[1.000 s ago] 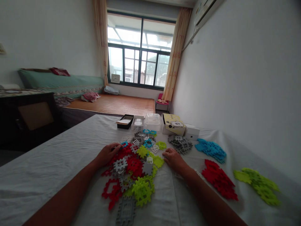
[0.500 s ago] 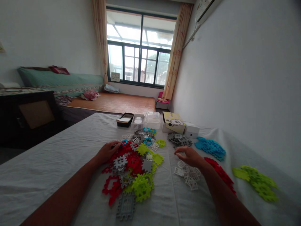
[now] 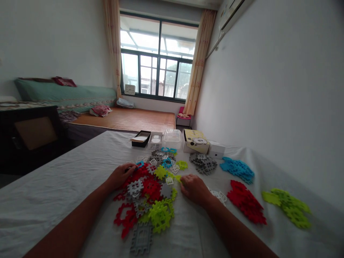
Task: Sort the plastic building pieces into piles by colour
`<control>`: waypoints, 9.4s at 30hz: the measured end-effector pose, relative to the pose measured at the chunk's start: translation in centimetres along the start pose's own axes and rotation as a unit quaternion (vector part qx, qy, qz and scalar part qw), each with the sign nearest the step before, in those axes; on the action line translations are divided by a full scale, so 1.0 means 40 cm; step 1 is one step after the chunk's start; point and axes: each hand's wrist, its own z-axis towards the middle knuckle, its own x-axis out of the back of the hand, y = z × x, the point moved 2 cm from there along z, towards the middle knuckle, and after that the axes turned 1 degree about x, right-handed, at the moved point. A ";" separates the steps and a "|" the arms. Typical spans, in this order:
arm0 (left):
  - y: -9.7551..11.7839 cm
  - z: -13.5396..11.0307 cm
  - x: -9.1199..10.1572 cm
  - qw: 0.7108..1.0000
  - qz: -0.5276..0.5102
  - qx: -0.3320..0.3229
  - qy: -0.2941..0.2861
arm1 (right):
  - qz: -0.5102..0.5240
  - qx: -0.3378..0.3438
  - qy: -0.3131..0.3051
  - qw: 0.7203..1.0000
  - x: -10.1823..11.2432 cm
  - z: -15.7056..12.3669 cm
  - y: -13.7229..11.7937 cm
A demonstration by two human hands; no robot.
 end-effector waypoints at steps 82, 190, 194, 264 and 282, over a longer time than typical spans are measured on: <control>-0.011 0.003 -0.007 1.000 -0.003 -0.008 0.002 | 0.115 -0.015 0.013 0.993 0.073 -0.102 0.145; -0.011 0.008 0.005 1.000 0.001 -0.004 -0.004 | 0.285 -0.202 0.142 0.926 0.118 -0.195 0.201; -0.009 0.010 0.005 1.000 0.005 0.005 -0.003 | -0.008 -0.342 0.201 0.918 0.133 -0.442 0.515; -0.012 0.009 0.004 1.000 -0.005 0.006 -0.015 | -0.070 -0.036 0.128 0.989 0.118 -0.105 0.124; -0.018 0.018 -0.001 1.000 0.015 0.017 -0.001 | 0.096 -0.137 0.041 0.985 0.080 -0.267 0.273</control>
